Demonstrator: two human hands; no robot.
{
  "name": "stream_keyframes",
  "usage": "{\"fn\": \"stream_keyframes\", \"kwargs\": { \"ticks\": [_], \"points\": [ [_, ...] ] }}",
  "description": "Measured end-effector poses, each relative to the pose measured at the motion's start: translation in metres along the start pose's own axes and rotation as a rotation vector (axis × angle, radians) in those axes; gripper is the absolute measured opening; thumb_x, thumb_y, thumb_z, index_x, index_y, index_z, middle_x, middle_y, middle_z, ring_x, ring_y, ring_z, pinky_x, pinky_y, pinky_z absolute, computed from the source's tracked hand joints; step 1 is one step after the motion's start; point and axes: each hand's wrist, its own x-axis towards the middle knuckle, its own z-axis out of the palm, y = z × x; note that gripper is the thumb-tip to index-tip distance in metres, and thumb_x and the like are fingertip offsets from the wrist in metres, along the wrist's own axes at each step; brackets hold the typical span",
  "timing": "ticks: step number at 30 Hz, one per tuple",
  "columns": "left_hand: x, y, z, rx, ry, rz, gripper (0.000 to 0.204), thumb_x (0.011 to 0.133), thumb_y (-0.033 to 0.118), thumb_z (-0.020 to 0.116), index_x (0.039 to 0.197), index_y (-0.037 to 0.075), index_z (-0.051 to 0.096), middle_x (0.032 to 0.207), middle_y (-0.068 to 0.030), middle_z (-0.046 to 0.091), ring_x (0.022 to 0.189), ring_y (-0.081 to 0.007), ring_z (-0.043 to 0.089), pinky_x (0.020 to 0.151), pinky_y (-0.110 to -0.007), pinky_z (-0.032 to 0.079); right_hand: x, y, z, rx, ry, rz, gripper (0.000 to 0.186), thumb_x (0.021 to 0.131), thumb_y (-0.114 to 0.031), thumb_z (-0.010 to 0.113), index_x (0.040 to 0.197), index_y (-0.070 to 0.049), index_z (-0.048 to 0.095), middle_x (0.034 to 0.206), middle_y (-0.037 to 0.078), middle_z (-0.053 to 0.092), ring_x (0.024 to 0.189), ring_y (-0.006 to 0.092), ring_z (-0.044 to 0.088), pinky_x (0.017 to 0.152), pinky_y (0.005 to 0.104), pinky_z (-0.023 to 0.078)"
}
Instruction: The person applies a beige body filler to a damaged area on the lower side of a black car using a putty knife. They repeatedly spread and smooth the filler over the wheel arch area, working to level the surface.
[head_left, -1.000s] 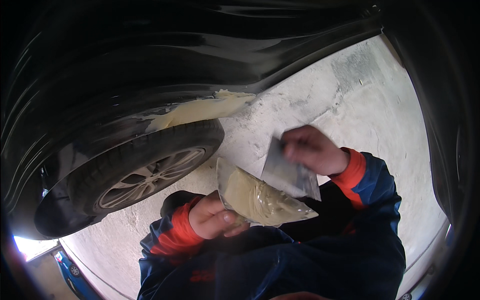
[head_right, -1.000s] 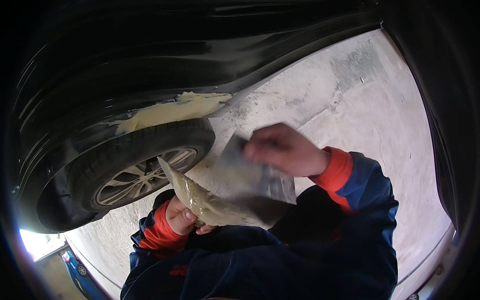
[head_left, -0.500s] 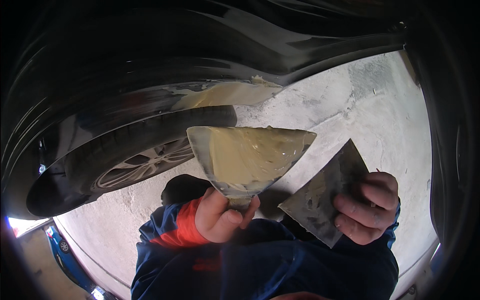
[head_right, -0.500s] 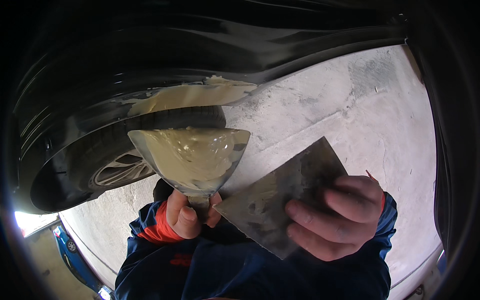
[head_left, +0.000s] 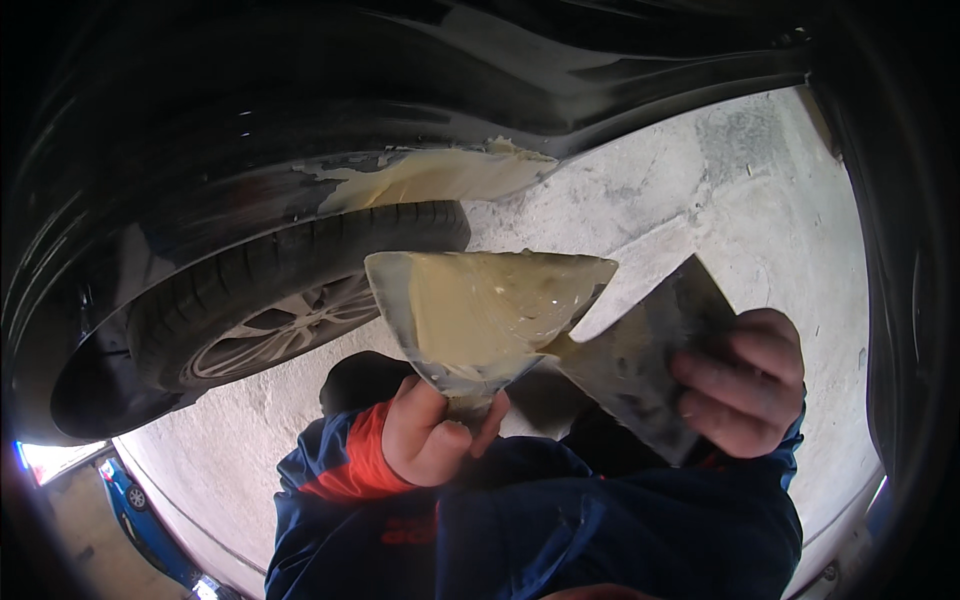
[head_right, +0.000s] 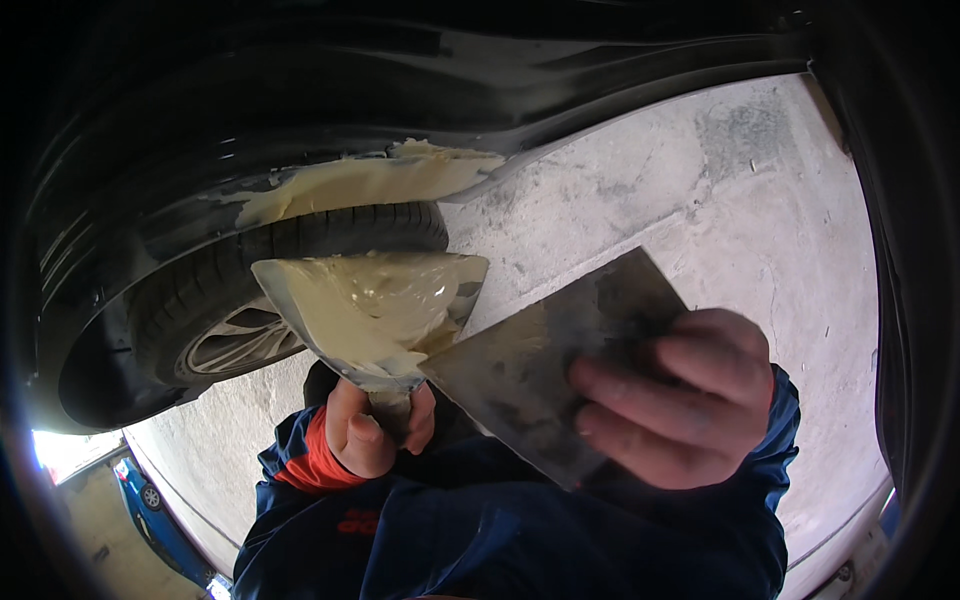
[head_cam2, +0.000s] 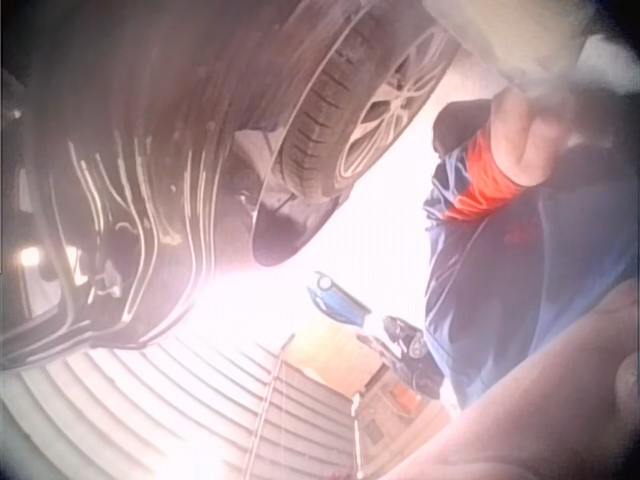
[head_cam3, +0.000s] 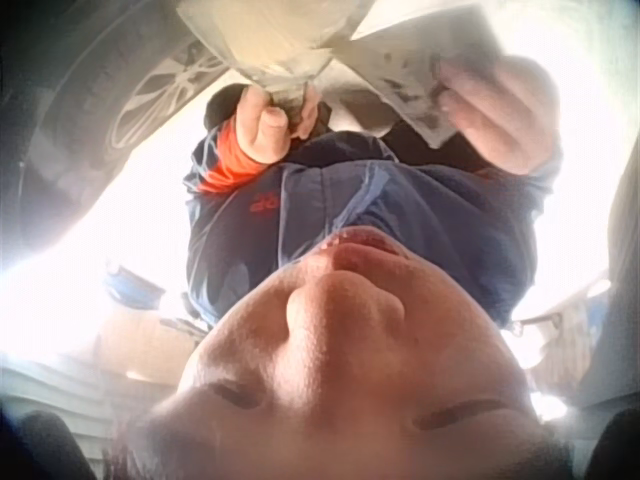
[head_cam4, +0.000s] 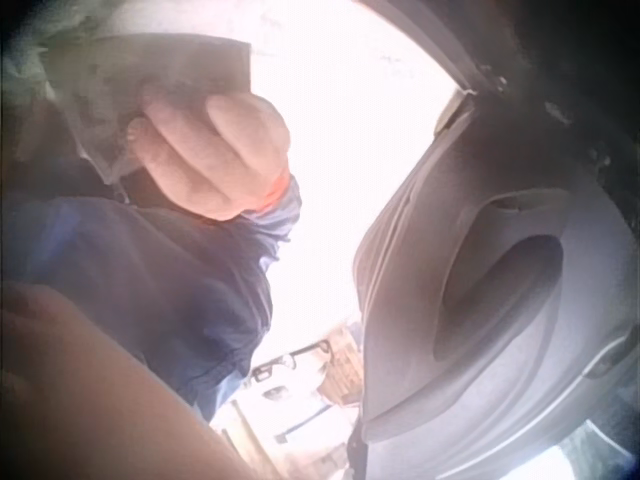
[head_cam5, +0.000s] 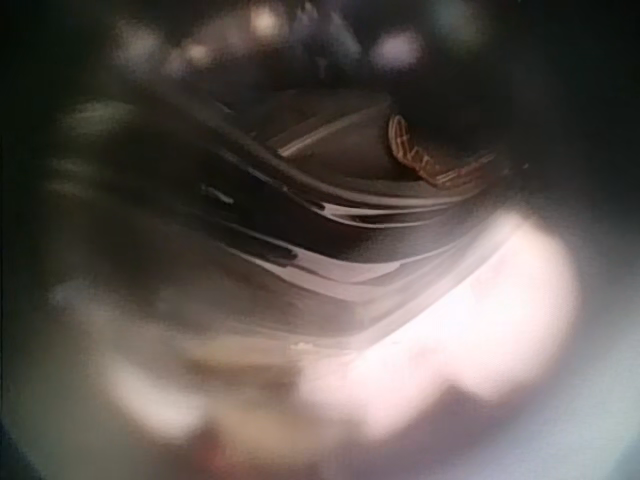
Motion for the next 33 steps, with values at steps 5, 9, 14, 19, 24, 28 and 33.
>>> {"fn": "stream_keyframes", "kwargs": {
  "ticks": [5,9,14,19,24,28,33],
  "points": [
    [0.001,0.000,-0.001,-0.023,-0.014,-0.056,0.088,0.088,0.076,0.048,0.114,-0.008,0.044,0.069,-0.0048,0.049,0.049,-0.0114,0.050,0.045,-0.025,0.042,-0.005,0.010,0.005,0.259,0.151,0.114,0.026,0.083,-0.013,0.076,0.106,-0.011,0.064,0.108,0.011,0.073,0.082,0.0213,0.058,0.059,0.0272,0.046],
    [0.000,0.000,-0.001,0.010,-0.024,-0.061,0.090,0.089,0.076,0.047,0.117,-0.010,0.044,0.070,-0.0053,0.050,0.049,-0.0116,0.049,0.046,-0.025,0.043,-0.004,0.010,0.010,0.327,0.228,0.306,0.022,0.082,-0.005,0.076,0.098,-0.007,0.060,0.095,0.014,0.074,0.078,0.0208,0.061,0.062,0.0297,0.049],
    [0.000,-0.006,-0.006,-0.035,-0.119,0.027,0.087,0.094,0.071,0.046,0.124,-0.011,0.041,0.071,-0.0064,0.051,0.050,-0.0119,0.050,0.047,-0.025,0.043,-0.004,0.011,0.026,0.520,0.367,0.476,0.014,0.090,-0.001,0.067,0.094,-0.003,0.054,0.088,0.020,0.073,0.072,0.0179,0.063,0.064,0.0284,0.050],
    [-0.004,-0.009,-0.007,-0.069,-0.117,0.062,0.084,0.094,0.068,0.049,0.126,-0.010,0.041,0.070,-0.0070,0.051,0.050,-0.0123,0.050,0.046,-0.025,0.043,-0.012,0.013,0.035,0.626,0.455,0.477,0.014,0.094,-0.002,0.061,0.101,-0.003,0.049,0.092,0.023,0.070,0.072,0.0172,0.061,0.063,0.0293,0.051],
    [-0.005,-0.010,-0.008,-0.135,-0.141,0.087,0.082,0.095,0.064,0.050,0.129,-0.009,0.042,0.069,-0.0072,0.052,0.051,-0.0122,0.050,0.046,-0.025,0.042,-0.016,0.017,0.042,0.705,0.434,0.521,0.018,0.094,-0.003,0.062,0.104,-0.001,0.047,0.088,0.023,0.067,0.072,0.0180,0.062,0.064,0.0305,0.053],
    [-0.005,-0.012,-0.014,-0.162,-0.274,0.003,0.076,0.099,0.059,0.049,0.134,-0.009,0.043,0.070,-0.0066,0.053,0.053,-0.0114,0.048,0.048,-0.025,0.041,-0.007,0.010,0.042,0.739,0.423,0.551,0.020,0.094,-0.002,0.062,0.106,-0.001,0.046,0.089,0.023,0.066,0.071,0.0195,0.065,0.065,0.0322,0.055],
    [0.003,-0.016,-0.019,-0.103,-0.407,0.052,0.037,0.107,0.020,0.040,0.129,-0.008,0.051,0.068,-0.0019,0.053,0.054,-0.0123,0.049,0.053,-0.029,0.042,0.013,-0.002,0.029,0.773,0.240,0.487,0.013,0.088,-0.006,0.071,0.087,0.000,0.060,0.092,0.024,0.073,0.078,0.0235,0.072,0.066,0.0310,0.059]
  ]
}}
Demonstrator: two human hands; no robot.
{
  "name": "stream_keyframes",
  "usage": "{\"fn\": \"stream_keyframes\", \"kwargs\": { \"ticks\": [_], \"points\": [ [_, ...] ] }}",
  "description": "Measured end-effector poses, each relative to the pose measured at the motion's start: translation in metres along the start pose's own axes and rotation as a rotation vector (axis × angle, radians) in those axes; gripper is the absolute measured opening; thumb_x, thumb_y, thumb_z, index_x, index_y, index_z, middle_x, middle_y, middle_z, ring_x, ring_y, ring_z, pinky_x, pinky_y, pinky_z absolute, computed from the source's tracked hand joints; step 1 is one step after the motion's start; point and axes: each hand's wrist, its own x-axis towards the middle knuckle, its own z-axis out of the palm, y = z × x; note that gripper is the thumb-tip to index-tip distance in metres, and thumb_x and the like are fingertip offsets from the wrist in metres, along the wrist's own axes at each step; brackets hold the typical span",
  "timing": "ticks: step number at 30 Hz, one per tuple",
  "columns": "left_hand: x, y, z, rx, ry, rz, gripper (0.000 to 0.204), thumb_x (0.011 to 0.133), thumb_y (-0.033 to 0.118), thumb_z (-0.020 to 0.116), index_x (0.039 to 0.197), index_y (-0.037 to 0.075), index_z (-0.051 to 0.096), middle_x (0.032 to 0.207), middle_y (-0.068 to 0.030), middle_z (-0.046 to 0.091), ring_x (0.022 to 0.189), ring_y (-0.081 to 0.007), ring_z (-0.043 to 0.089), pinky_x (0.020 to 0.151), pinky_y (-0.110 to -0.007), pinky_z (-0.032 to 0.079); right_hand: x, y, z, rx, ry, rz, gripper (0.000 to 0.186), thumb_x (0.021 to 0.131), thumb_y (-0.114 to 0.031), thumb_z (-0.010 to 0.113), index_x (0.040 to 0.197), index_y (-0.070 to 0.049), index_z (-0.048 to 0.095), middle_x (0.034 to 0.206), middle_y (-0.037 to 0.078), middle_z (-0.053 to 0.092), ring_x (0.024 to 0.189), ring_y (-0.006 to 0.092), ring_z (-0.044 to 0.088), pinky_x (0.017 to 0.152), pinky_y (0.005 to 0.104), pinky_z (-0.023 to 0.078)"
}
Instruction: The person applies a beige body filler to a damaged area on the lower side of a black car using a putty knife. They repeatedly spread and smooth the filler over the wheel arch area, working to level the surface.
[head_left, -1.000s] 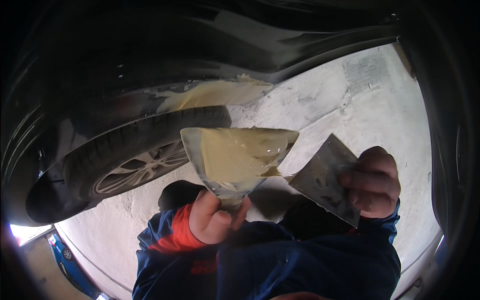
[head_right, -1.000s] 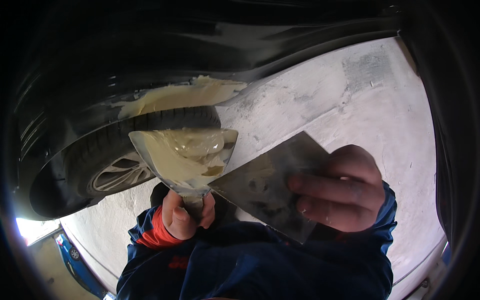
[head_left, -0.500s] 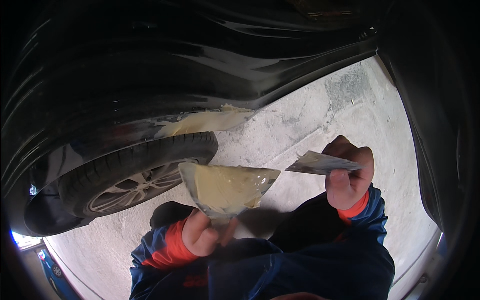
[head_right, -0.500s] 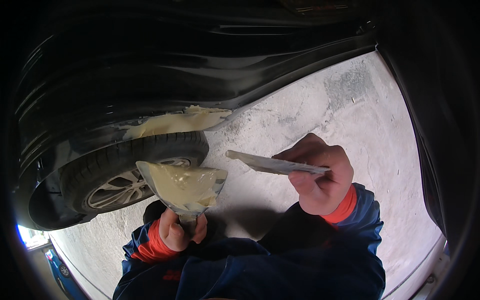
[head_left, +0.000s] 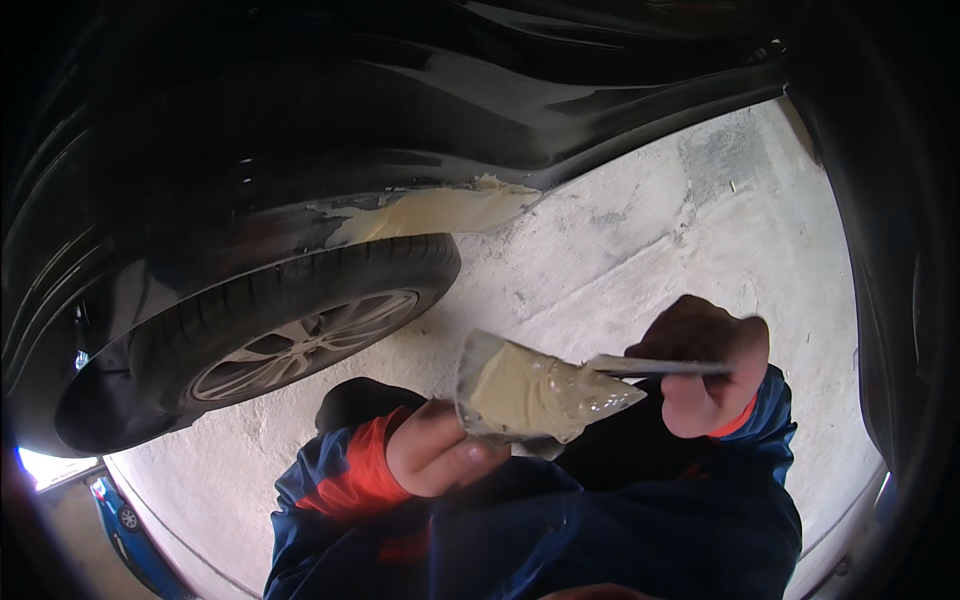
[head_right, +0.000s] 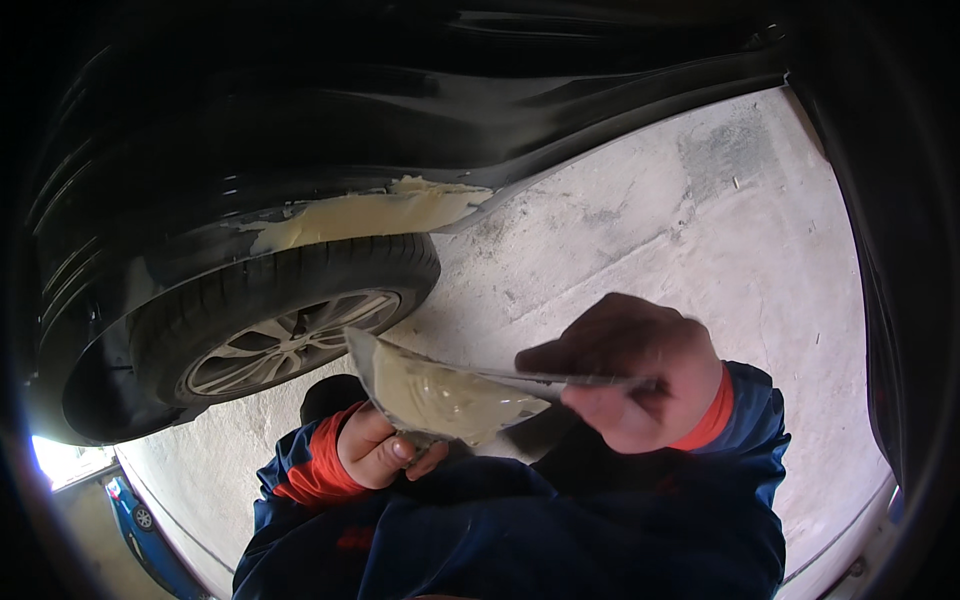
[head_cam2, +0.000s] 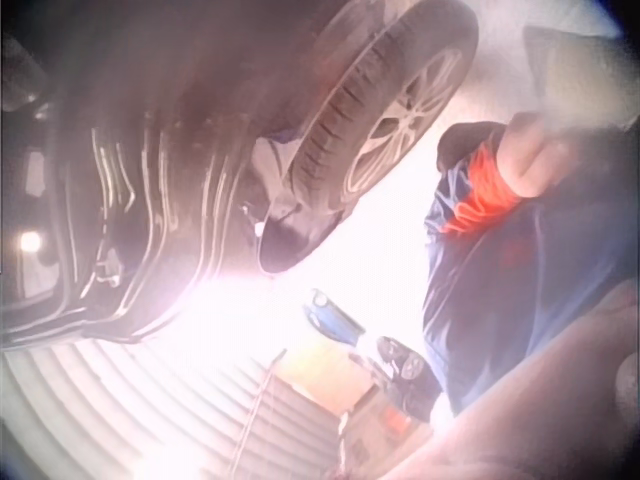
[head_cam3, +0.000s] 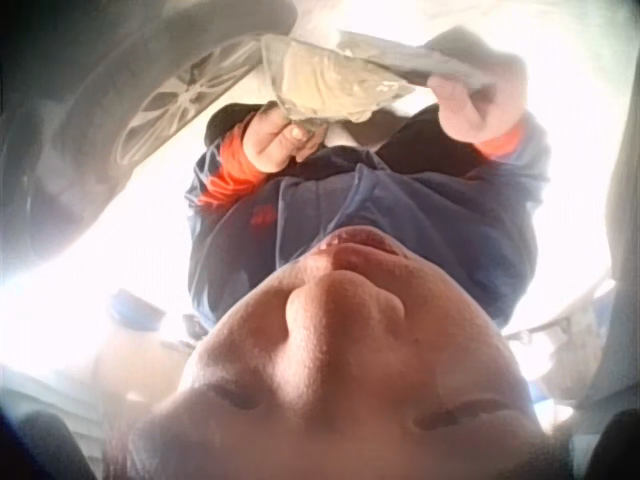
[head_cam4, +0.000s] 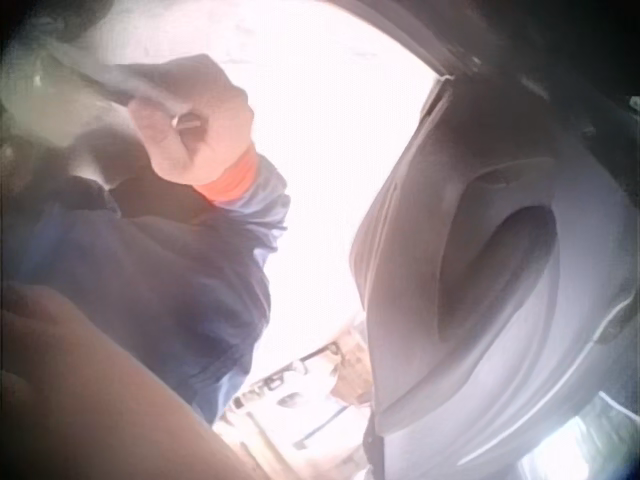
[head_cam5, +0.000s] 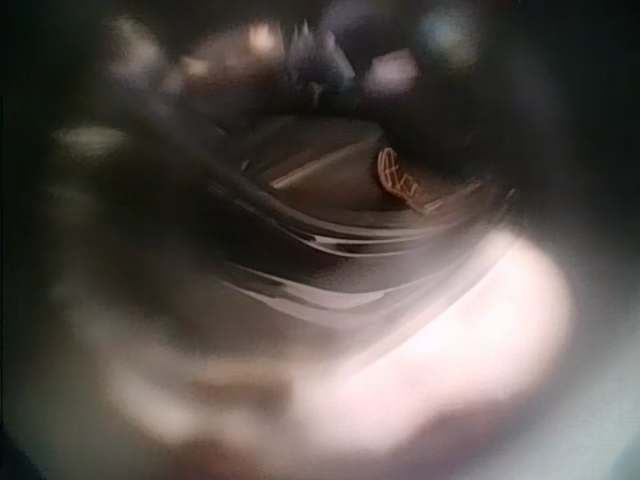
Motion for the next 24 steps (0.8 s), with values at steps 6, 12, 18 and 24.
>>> {"fn": "stream_keyframes", "kwargs": {
  "ticks": [6,12,18,24],
  "points": [
    [0.001,0.005,0.003,-0.078,0.038,0.045,0.036,0.106,0.015,0.042,0.131,-0.009,0.050,0.075,-0.0030,0.055,0.056,-0.0106,0.049,0.053,-0.027,0.041,0.007,0.000,-0.011,-0.225,-0.225,-0.273,0.013,0.087,-0.010,0.074,0.078,-0.003,0.067,0.095,0.017,0.076,0.068,0.0220,0.071,0.056,0.0274,0.058],
    [0.003,0.004,0.006,-0.098,0.074,0.068,0.040,0.107,0.021,0.043,0.133,-0.009,0.047,0.072,-0.0035,0.052,0.055,-0.0108,0.046,0.052,-0.027,0.039,0.006,0.005,-0.028,-0.353,-0.311,-0.244,0.007,0.086,-0.006,0.071,0.087,-0.007,0.064,0.099,0.013,0.076,0.068,0.0218,0.070,0.057,0.0293,0.057],
    [-0.002,0.011,0.016,-0.050,0.304,0.013,0.060,0.104,0.048,0.046,0.126,-0.008,0.044,0.073,-0.0097,0.053,0.050,-0.0134,0.047,0.046,-0.026,0.041,-0.005,-0.010,-0.033,-0.736,-0.082,-0.184,0.014,0.083,-0.015,0.071,0.096,-0.014,0.072,0.104,0.006,0.076,0.089,0.0232,0.064,0.070,0.0361,0.054],
    [0.001,0.009,0.021,0.028,0.383,0.004,0.054,0.106,0.044,0.045,0.125,-0.006,0.042,0.072,-0.0094,0.052,0.049,-0.0129,0.047,0.046,-0.026,0.042,-0.028,-0.036,-0.030,-1.022,-0.365,-0.523,0.033,0.096,-0.043,0.059,0.127,-0.037,0.065,0.121,-0.005,0.071,0.122,0.0246,0.050,0.100,0.0463,0.042]
  ]
}}
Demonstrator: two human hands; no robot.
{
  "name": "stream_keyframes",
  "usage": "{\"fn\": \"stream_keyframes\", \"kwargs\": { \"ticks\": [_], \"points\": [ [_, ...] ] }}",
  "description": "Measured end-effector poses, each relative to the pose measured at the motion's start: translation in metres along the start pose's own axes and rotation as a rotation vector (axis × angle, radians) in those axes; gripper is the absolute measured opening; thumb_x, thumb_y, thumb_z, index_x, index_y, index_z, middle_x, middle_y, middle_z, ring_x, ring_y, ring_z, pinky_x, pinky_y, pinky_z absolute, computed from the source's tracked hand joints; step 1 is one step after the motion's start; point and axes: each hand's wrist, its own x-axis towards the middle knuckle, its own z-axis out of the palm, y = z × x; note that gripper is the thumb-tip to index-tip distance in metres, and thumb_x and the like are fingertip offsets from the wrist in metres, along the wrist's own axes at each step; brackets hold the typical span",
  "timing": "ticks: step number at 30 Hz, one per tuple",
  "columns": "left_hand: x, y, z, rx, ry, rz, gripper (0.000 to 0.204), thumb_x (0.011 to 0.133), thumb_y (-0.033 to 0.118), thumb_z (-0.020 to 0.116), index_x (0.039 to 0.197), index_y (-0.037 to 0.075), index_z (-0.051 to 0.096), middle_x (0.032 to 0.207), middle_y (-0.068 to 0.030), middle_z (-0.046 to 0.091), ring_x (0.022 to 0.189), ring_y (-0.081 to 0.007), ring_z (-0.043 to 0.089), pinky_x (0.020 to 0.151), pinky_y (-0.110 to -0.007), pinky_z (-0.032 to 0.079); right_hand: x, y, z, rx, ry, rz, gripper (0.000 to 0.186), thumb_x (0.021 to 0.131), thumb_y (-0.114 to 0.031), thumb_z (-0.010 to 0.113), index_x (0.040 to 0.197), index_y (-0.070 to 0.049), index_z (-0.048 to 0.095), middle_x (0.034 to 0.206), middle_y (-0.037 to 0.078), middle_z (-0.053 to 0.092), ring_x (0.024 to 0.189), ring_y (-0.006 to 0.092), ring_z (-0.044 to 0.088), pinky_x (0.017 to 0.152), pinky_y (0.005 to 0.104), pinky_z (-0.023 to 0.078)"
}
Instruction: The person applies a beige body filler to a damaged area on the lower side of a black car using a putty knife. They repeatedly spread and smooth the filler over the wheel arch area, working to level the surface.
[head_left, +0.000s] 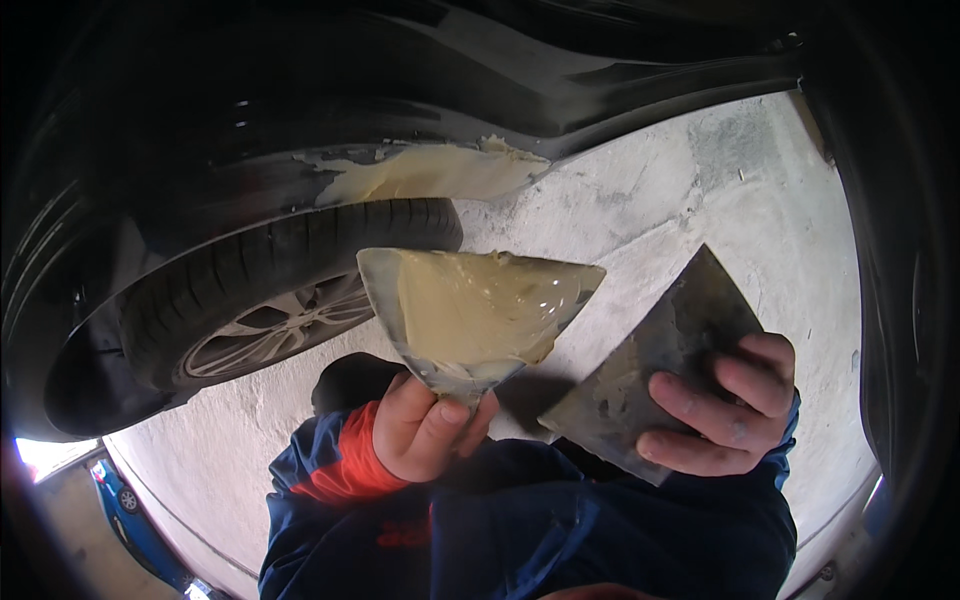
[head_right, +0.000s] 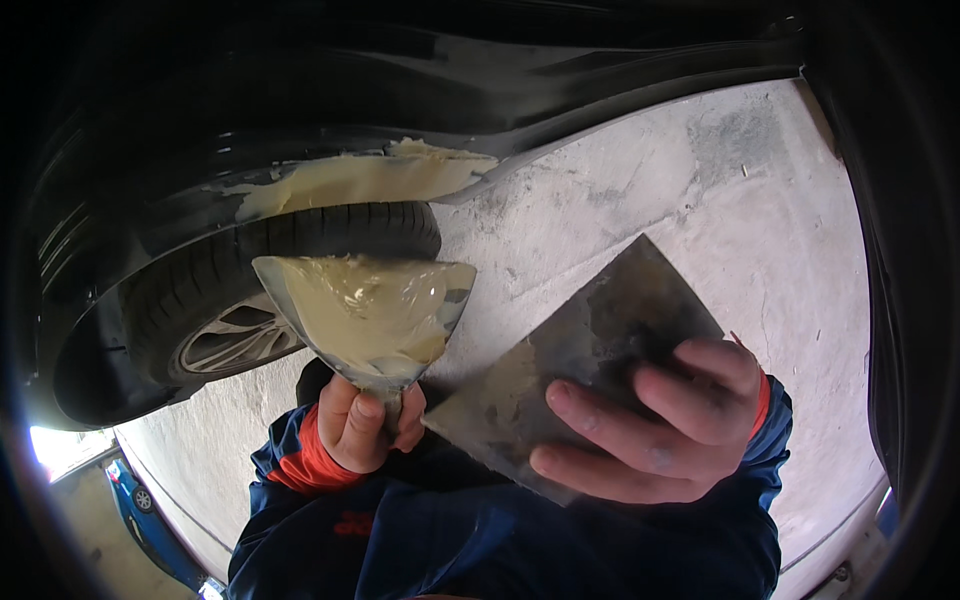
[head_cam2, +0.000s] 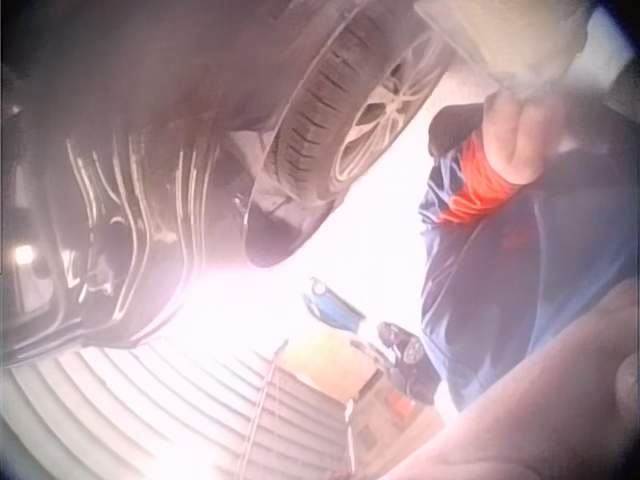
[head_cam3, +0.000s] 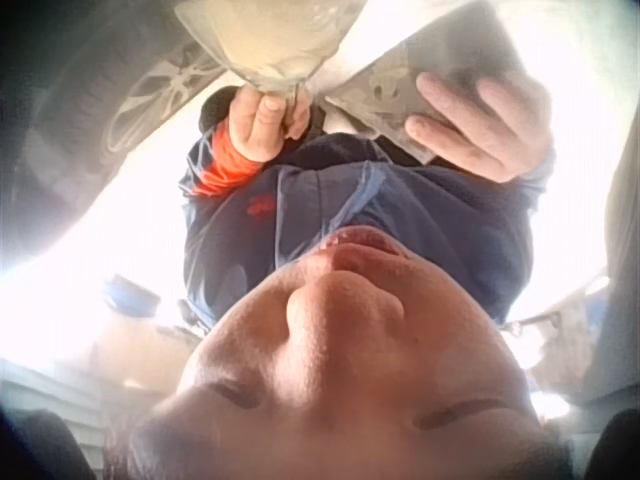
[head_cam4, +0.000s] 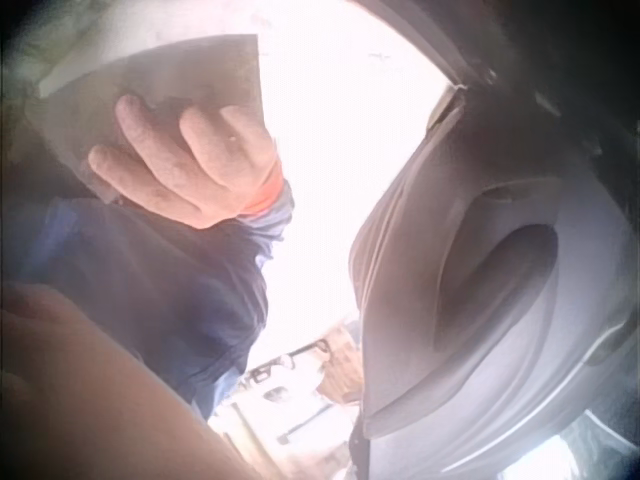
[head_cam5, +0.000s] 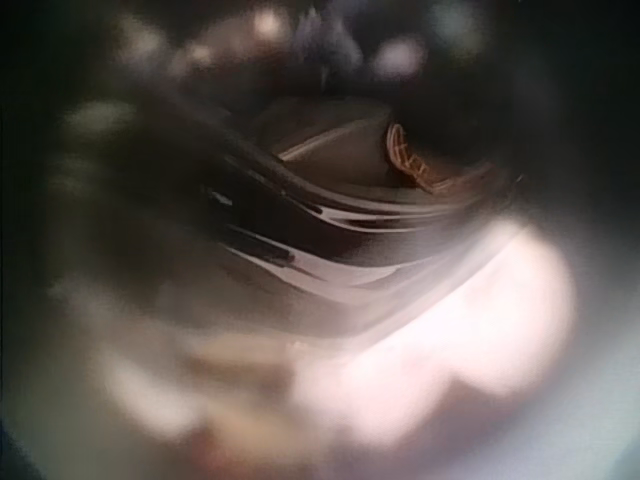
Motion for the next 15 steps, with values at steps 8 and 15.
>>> {"fn": "stream_keyframes", "kwargs": {
  "ticks": [8,15],
  "points": [
    [0.001,0.001,0.004,0.127,0.041,0.035,0.049,0.107,0.040,0.043,0.120,-0.007,0.044,0.073,-0.0102,0.053,0.049,-0.0121,0.049,0.046,-0.024,0.041,0.010,-0.019,0.008,-0.160,-0.059,0.064,0.031,0.093,-0.036,0.064,0.123,-0.035,0.069,0.125,-0.005,0.069,0.127,0.0253,0.049,0.107,0.0473,0.040],
    [0.000,0.004,0.006,0.051,0.058,-0.016,0.028,0.108,0.022,0.045,0.112,-0.005,0.052,0.070,-0.0068,0.057,0.051,-0.0113,0.051,0.049,-0.026,0.041,0.015,-0.009,0.018,-0.133,-0.086,0.020,0.027,0.088,-0.027,0.068,0.114,-0.026,0.076,0.122,-0.003,0.070,0.116,0.0251,0.053,0.095,0.0436,0.045]
  ]
}}
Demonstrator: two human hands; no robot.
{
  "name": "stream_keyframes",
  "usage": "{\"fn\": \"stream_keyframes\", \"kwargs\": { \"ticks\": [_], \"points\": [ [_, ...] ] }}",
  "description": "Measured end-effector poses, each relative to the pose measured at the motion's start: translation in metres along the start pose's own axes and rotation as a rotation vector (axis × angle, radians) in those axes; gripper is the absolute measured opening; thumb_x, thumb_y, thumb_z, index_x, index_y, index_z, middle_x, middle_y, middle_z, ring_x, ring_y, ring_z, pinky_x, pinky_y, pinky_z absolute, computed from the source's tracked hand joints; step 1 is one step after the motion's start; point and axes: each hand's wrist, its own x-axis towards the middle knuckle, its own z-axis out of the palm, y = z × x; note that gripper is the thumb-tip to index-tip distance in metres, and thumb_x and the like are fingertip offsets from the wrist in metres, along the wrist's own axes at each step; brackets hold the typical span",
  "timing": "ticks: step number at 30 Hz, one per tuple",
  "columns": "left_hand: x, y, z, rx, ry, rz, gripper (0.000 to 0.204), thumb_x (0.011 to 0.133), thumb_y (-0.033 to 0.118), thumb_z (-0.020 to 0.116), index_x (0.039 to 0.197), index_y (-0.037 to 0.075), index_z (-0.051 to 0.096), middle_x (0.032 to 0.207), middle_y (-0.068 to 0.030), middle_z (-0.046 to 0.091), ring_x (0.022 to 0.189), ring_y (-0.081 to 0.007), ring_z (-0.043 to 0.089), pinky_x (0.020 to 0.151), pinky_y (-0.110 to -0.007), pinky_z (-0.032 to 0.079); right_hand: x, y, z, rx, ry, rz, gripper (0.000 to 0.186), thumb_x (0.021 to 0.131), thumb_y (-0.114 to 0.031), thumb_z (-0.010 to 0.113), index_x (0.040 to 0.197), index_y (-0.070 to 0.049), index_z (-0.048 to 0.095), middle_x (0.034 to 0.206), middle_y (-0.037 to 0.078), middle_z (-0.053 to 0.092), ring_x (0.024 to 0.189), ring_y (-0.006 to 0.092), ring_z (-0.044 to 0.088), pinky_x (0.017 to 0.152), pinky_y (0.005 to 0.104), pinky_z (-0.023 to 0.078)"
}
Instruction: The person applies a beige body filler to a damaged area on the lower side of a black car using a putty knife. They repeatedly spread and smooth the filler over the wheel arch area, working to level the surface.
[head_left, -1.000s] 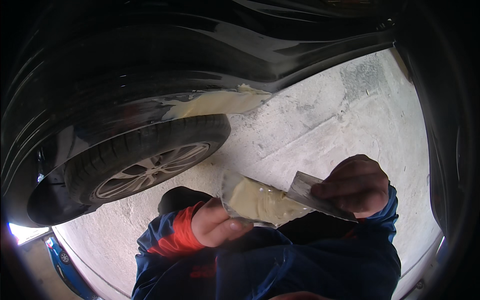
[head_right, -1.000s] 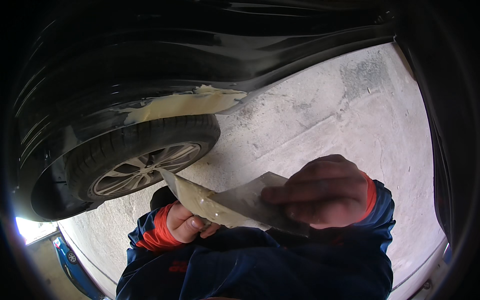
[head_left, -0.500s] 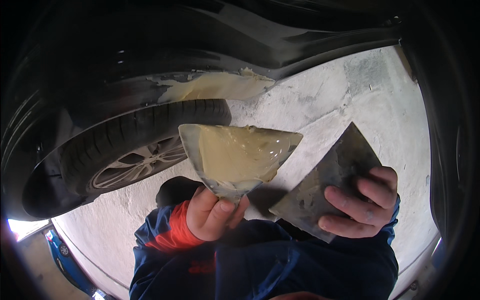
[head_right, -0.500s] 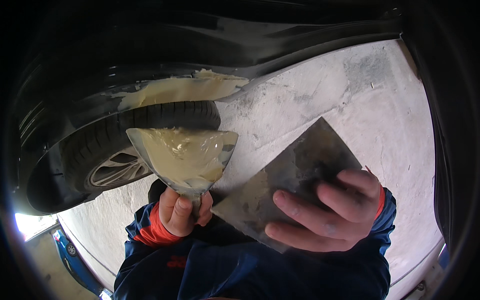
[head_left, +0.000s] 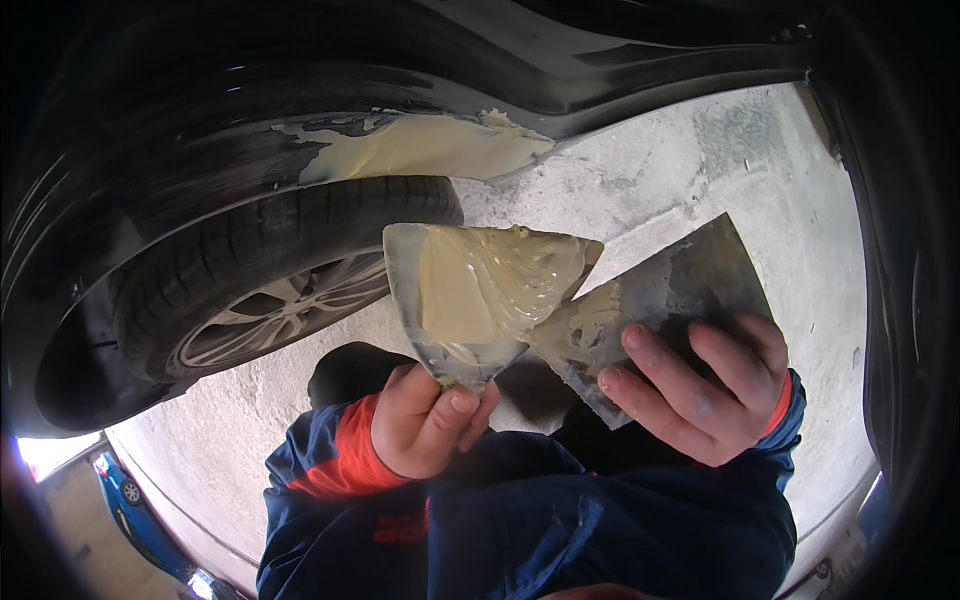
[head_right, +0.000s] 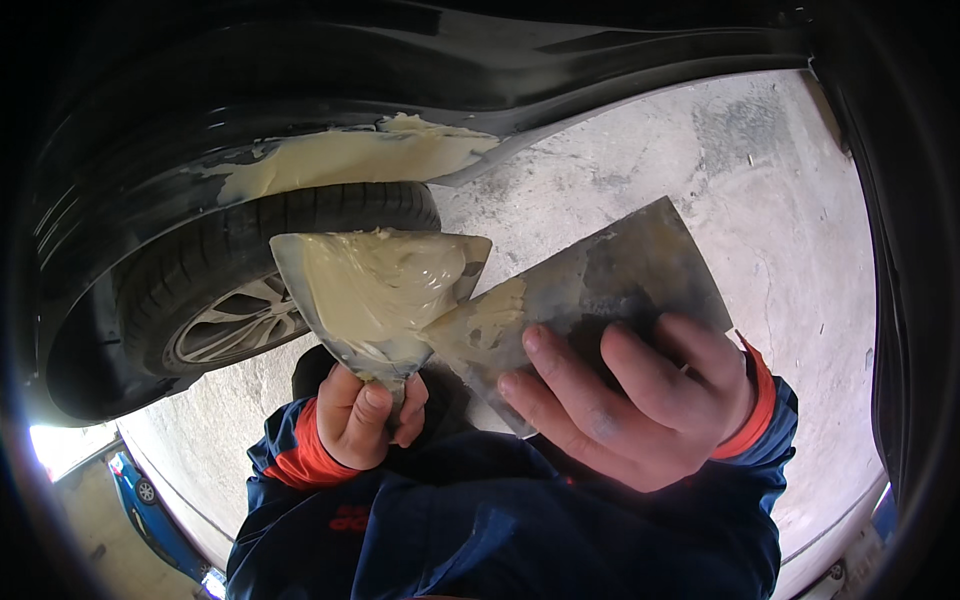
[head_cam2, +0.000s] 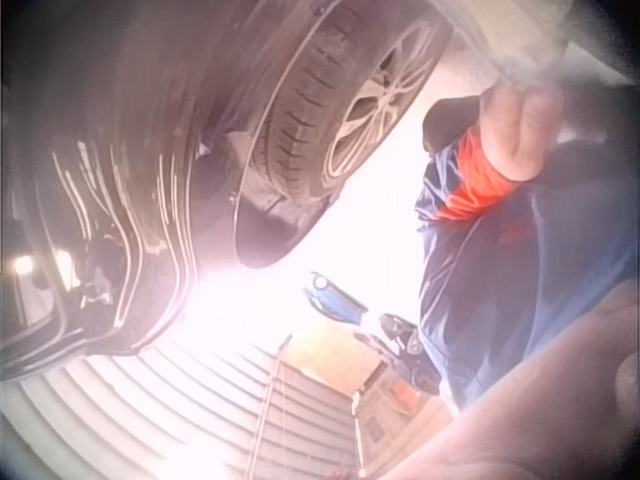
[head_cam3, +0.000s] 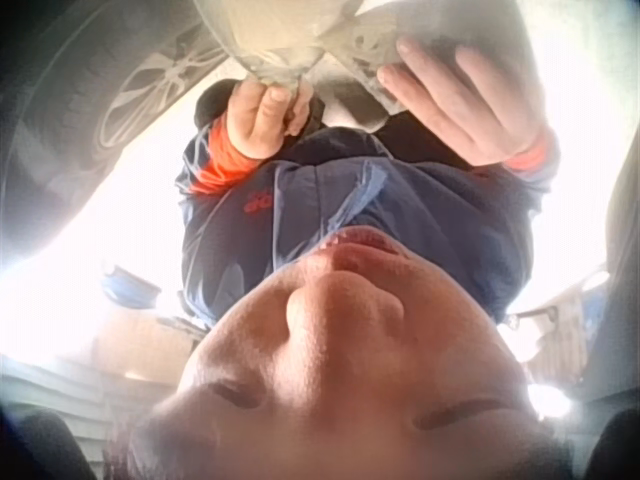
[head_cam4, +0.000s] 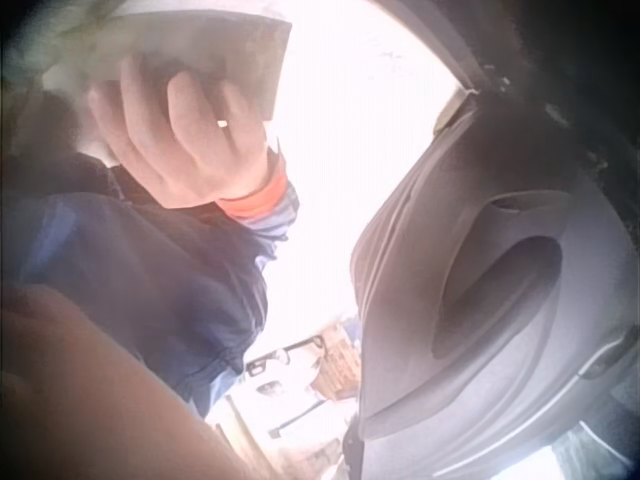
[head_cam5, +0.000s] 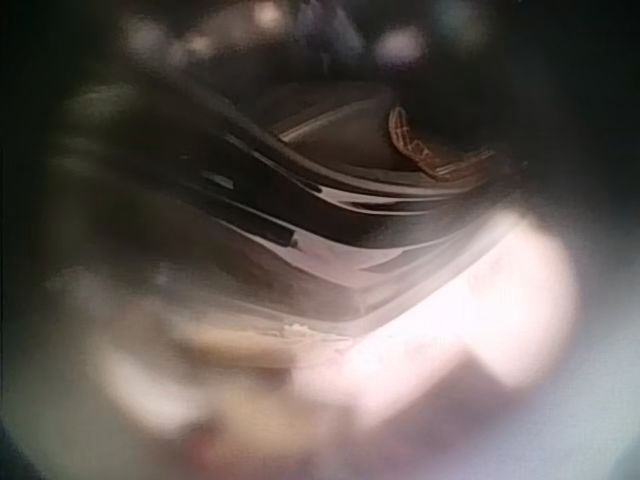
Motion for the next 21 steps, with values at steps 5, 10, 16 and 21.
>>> {"fn": "stream_keyframes", "kwargs": {
  "ticks": [5,10,16,21],
  "points": [
    [-0.006,-0.002,-0.004,-0.012,0.014,0.017,0.051,0.106,0.042,0.045,0.116,-0.009,0.045,0.071,-0.0099,0.052,0.047,-0.0131,0.049,0.042,-0.024,0.041,0.008,0.010,-0.003,0.076,-0.034,-0.024,0.024,0.086,-0.023,0.068,0.109,-0.022,0.077,0.116,0.000,0.072,0.103,0.0248,0.054,0.084,0.0392,0.046],
    [-0.015,-0.004,-0.004,-0.124,0.106,0.158,0.058,0.104,0.049,0.048,0.115,-0.008,0.049,0.064,-0.0070,0.048,0.044,-0.0133,0.047,0.037,-0.026,0.041,0.003,0.033,0.013,0.524,0.118,0.248,0.017,0.085,-0.016,0.072,0.101,-0.013,0.077,0.100,0.004,0.075,0.083,0.0210,0.058,0.068,0.0315,0.049],
    [-0.019,-0.004,-0.006,-0.144,0.152,0.215,0.060,0.102,0.052,0.049,0.118,-0.005,0.051,0.057,-0.0055,0.044,0.037,-0.0135,0.043,0.032,-0.027,0.042,-0.002,0.031,0.039,0.936,0.288,0.592,0.014,0.089,0.000,0.069,0.103,0.001,0.070,0.092,0.013,0.074,0.072,0.0196,0.064,0.065,0.0292,0.050],
    [-0.019,-0.006,-0.011,-0.031,0.125,0.157,0.058,0.103,0.052,0.049,0.104,-0.006,0.051,0.060,-0.0074,0.050,0.041,-0.0154,0.048,0.036,-0.027,0.041,-0.003,0.030,0.051,1.041,0.373,0.583,0.019,0.092,0.001,0.065,0.111,0.004,0.062,0.094,0.018,0.071,0.073,0.0197,0.065,0.066,0.0288,0.051]
  ]
}}
